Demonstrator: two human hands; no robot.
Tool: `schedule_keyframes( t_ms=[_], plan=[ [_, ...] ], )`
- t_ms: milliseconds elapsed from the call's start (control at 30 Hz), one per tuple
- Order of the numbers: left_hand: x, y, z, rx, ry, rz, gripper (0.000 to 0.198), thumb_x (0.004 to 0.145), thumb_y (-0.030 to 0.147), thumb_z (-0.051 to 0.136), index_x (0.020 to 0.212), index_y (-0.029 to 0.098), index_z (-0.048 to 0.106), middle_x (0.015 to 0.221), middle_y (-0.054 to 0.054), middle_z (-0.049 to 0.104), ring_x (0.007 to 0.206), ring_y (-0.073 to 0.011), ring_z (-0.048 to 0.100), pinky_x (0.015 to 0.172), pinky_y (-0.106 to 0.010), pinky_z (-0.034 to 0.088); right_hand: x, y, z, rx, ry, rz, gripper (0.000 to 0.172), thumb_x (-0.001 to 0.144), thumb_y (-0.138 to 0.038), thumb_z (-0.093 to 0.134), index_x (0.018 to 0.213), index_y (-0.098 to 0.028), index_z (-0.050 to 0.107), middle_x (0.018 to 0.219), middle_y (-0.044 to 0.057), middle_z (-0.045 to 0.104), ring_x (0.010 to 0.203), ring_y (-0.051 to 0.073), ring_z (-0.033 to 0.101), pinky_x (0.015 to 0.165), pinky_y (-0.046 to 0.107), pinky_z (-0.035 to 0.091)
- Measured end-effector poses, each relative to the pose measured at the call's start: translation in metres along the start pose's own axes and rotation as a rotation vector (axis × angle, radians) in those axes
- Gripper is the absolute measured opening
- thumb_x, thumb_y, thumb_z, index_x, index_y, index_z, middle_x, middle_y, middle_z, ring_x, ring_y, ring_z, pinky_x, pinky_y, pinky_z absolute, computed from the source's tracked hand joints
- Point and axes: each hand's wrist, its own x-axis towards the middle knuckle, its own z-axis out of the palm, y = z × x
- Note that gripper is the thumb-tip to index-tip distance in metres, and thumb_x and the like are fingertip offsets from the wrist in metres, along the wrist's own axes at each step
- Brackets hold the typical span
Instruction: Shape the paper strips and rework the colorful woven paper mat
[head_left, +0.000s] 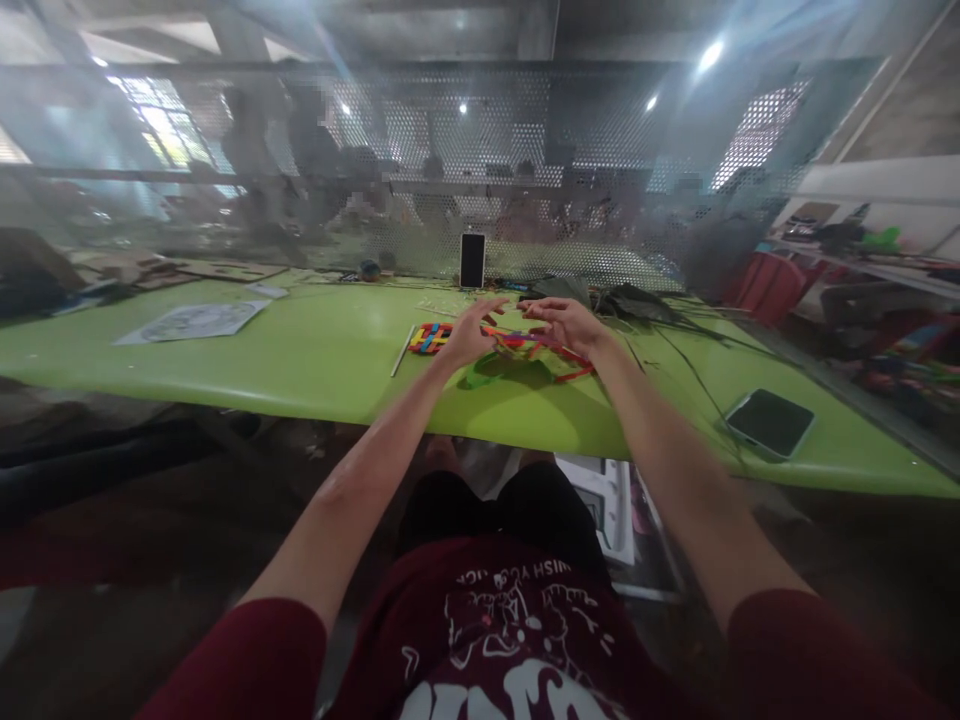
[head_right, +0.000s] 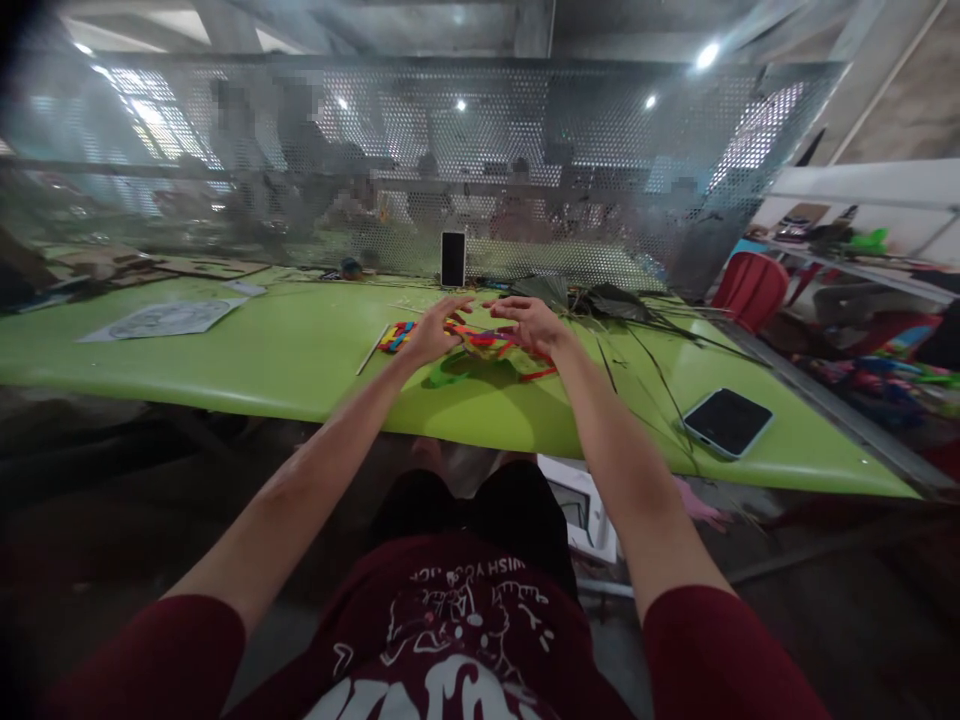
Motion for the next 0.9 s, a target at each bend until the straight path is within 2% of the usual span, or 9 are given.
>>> schedule_keyframes(
  t_ms=[200,267,333,433,567,633,767,833,900],
  plan=[
    [-0.001,-0.011,-0.006,0.046,-0.040,0.037,0.102,0.065,0.024,0.085,0.154,0.022,0.036,0.149,-0.018,0.046,0.131,-0.0319,0.051,0.110,-0.047,0.046,0.004,0.002,-0.017,0.103,-0.077,-0.039,0.012,0.083,-0.022,0.079,0.093,-0.019,0.073,0.112,0.007,0.075,0.104,0.022,0.069,0.086,0.042,0.061],
    [-0.001,-0.011,-0.008,0.085,-0.043,0.004,0.105,0.062,0.032,0.091,0.152,0.024,0.039,0.150,-0.017,0.044,0.137,-0.0352,0.046,0.116,-0.051,0.039,0.004,0.002,-0.016,0.111,-0.087,-0.045,0.013,0.082,-0.023,0.079,0.093,-0.019,0.073,0.110,0.006,0.075,0.106,0.022,0.068,0.086,0.040,0.061],
    [-0.002,-0.011,-0.010,0.139,-0.037,-0.053,0.095,0.061,0.036,0.092,0.145,0.024,0.048,0.149,-0.016,0.045,0.141,-0.0384,0.040,0.121,-0.055,0.032,0.004,0.001,-0.015,0.113,-0.080,-0.036,0.016,0.080,-0.024,0.081,0.093,-0.020,0.073,0.104,0.005,0.075,0.104,0.022,0.068,0.083,0.038,0.060],
    [-0.003,-0.010,-0.008,0.186,-0.012,-0.144,0.090,0.061,0.029,0.092,0.142,0.023,0.052,0.154,-0.017,0.037,0.147,-0.0415,0.032,0.123,-0.057,0.027,0.003,0.000,-0.013,0.126,-0.034,-0.038,0.021,0.075,-0.024,0.084,0.093,-0.021,0.073,0.096,0.004,0.074,0.096,0.020,0.068,0.081,0.036,0.060],
    [-0.005,-0.011,-0.005,0.227,0.110,-0.249,0.112,0.057,0.007,0.087,0.155,0.027,0.035,0.165,-0.016,0.017,0.154,-0.0424,0.019,0.125,-0.057,0.024,0.004,0.001,-0.010,0.096,0.017,-0.051,0.021,0.075,-0.025,0.085,0.091,-0.022,0.072,0.095,0.002,0.073,0.094,0.019,0.067,0.086,0.037,0.059],
    [-0.006,-0.012,-0.007,0.284,0.172,-0.292,0.115,0.057,0.002,0.083,0.156,0.032,0.032,0.168,-0.013,0.010,0.156,-0.0433,0.014,0.124,-0.061,0.022,0.005,0.002,-0.010,0.054,0.045,-0.032,0.021,0.074,-0.027,0.086,0.090,-0.022,0.072,0.095,0.003,0.072,0.093,0.019,0.067,0.086,0.039,0.059],
    [-0.008,-0.010,-0.012,0.408,0.178,-0.298,0.107,0.060,0.005,0.084,0.151,0.039,0.041,0.170,-0.007,0.014,0.156,-0.0467,0.006,0.122,-0.071,0.011,0.007,0.004,-0.012,0.004,0.090,0.007,0.022,0.071,-0.027,0.088,0.086,-0.023,0.072,0.087,0.003,0.071,0.087,0.020,0.067,0.080,0.038,0.062],
    [-0.008,-0.010,-0.012,0.428,0.167,-0.283,0.104,0.062,0.011,0.085,0.152,0.038,0.041,0.169,-0.008,0.019,0.156,-0.0486,0.002,0.121,-0.074,0.009,0.007,0.005,-0.012,-0.008,0.086,0.007,0.022,0.072,-0.028,0.087,0.087,-0.024,0.072,0.086,0.002,0.070,0.085,0.019,0.066,0.080,0.038,0.062],
    [-0.007,-0.011,-0.012,0.423,0.129,-0.229,0.102,0.066,0.016,0.083,0.155,0.035,0.038,0.167,-0.011,0.026,0.156,-0.0481,0.005,0.121,-0.072,0.011,0.008,0.005,-0.012,-0.013,0.090,-0.004,0.019,0.075,-0.027,0.085,0.088,-0.023,0.071,0.087,0.002,0.070,0.084,0.018,0.066,0.082,0.039,0.062]
  ],
)
